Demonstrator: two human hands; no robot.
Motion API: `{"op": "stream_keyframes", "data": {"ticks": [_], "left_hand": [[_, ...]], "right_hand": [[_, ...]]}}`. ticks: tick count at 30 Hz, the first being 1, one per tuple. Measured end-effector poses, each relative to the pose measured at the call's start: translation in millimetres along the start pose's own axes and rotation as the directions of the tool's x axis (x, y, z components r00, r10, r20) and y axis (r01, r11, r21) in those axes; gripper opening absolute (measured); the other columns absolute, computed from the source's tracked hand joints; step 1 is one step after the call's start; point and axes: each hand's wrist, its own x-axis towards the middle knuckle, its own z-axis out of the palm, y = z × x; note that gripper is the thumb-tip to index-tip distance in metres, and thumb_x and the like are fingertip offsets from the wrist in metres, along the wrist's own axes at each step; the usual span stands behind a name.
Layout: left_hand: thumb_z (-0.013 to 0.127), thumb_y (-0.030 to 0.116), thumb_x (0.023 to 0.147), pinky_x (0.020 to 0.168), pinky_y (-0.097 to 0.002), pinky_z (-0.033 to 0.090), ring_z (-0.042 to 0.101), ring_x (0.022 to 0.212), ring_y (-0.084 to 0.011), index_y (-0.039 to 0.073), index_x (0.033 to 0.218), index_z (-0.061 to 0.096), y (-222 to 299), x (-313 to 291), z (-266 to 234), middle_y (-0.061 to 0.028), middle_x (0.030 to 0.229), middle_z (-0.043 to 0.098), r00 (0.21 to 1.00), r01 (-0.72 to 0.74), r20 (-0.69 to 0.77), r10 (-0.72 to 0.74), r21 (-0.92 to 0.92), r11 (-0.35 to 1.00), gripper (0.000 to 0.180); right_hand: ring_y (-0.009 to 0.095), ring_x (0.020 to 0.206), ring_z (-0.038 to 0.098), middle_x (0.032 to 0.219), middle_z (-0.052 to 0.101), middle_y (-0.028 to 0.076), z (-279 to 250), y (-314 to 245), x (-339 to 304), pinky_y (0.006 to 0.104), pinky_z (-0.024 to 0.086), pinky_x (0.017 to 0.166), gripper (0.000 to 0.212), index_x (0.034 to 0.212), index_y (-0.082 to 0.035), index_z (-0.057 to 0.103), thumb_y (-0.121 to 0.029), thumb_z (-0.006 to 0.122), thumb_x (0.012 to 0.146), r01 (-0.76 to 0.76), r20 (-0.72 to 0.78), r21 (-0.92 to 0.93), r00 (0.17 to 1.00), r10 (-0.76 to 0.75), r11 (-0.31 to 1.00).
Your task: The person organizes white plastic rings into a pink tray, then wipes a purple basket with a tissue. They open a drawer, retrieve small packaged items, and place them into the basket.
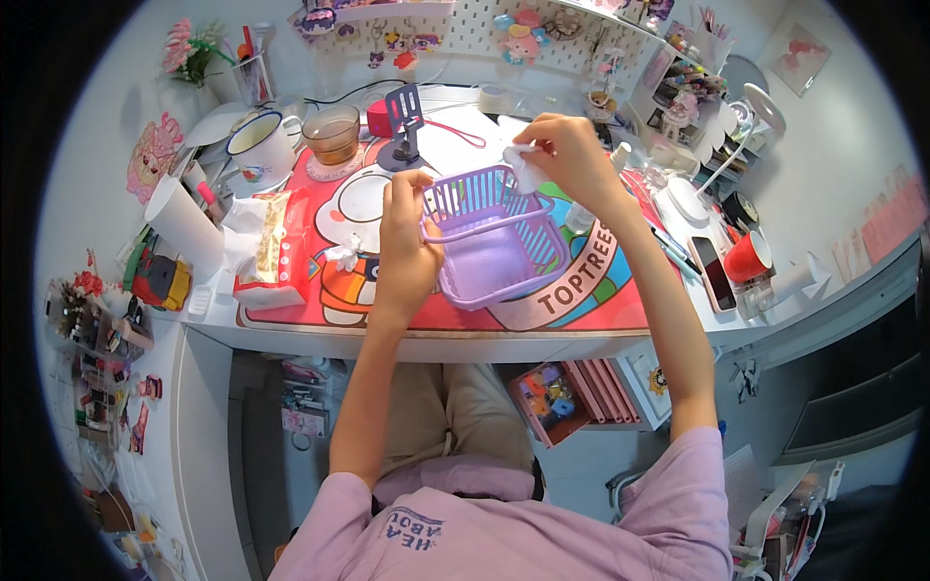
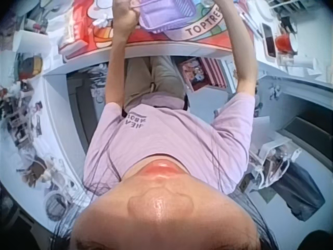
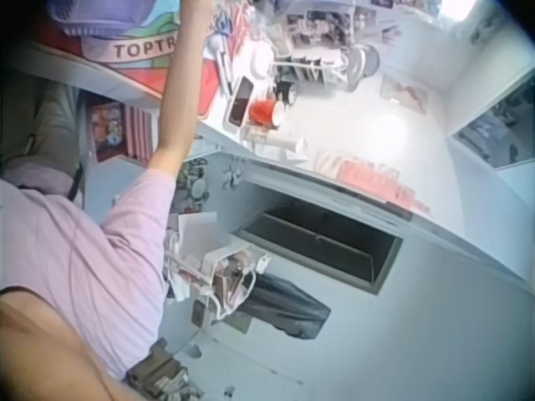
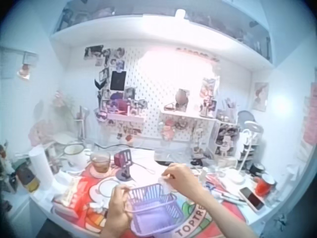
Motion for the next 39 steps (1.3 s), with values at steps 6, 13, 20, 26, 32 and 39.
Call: {"op": "stream_keyframes", "data": {"ticks": [6,13,20,26,32,39], "left_hand": [[0.059,-0.007,0.076,0.094,-0.0295,0.044,0.052,0.110,-0.0214,-0.001,0.115,0.039,-7.5,15.6,-9.7,-0.0133,0.112,0.046,0.955,0.295,0.078,-0.287,-0.350,0.889,0.044],[0.070,0.007,0.074,0.072,-0.0273,0.046,0.053,0.085,-0.0154,-0.002,0.118,0.040,-30.7,47.4,0.2,-0.0117,0.096,0.054,0.839,0.514,0.191,-0.509,-0.581,0.631,0.054],[0.065,0.014,0.080,0.074,-0.0239,0.044,0.053,0.085,-0.0115,-0.007,0.119,0.047,-24.9,25.4,-4.3,-0.0087,0.096,0.055,0.861,0.439,0.064,-0.504,-0.594,0.674,0.048],[0.063,0.016,0.082,0.061,-0.0213,0.038,0.046,0.072,-0.0060,-0.009,0.115,0.052,-3.3,-20.9,-18.2,-0.0014,0.084,0.051,0.863,0.491,0.082,-0.499,-0.372,0.788,0.042],[0.058,-0.001,0.078,0.047,-0.0181,0.029,0.036,0.054,-0.0008,-0.011,0.117,0.054,-0.8,-22.2,-14.0,0.0067,0.062,0.041,0.885,0.438,0.026,-0.464,-0.380,0.814,0.041],[0.058,-0.006,0.075,0.047,-0.0170,0.028,0.033,0.054,0.0007,-0.008,0.119,0.056,12.7,-24.0,-3.0,0.0081,0.061,0.037,0.867,0.414,-0.037,-0.496,-0.501,0.760,0.044]], "right_hand": [[0.017,0.066,0.064,0.083,0.067,0.011,-33.3,-42.0,-20.4,0.0258,0.050,0.062,0.018,0.091,0.000,0.069,-0.004,0.068,0.074,-0.106,-0.374,0.203,0.911,0.177,0.973],[0.014,0.070,0.063,0.086,0.067,0.009,-44.0,-75.1,-36.3,0.0245,0.049,0.064,0.018,0.092,0.000,0.069,-0.002,0.067,0.075,-0.050,-0.336,0.237,0.933,0.130,0.970],[0.022,0.069,0.064,0.085,0.065,0.013,-22.3,-67.0,-36.3,0.0306,0.050,0.062,0.015,0.087,0.000,0.069,-0.001,0.066,0.073,-0.058,-0.020,0.151,0.998,0.062,0.987],[0.028,0.074,0.063,0.081,0.064,0.012,31.4,-51.3,-21.4,0.0345,0.051,0.064,0.016,0.083,-0.001,0.067,-0.001,0.066,0.067,0.192,0.310,0.014,0.932,-0.187,0.981],[0.032,0.076,0.064,0.077,0.062,0.015,74.6,-47.9,-7.9,0.0391,0.050,0.064,0.005,0.070,0.000,0.059,-0.004,0.061,0.070,0.352,0.588,-0.243,0.795,-0.151,0.904],[0.033,0.075,0.063,0.077,0.062,0.014,52.5,-48.6,-24.4,0.0401,0.051,0.064,0.004,0.074,-0.002,0.060,-0.006,0.060,0.073,0.298,0.722,-0.208,0.689,-0.059,0.932]]}}
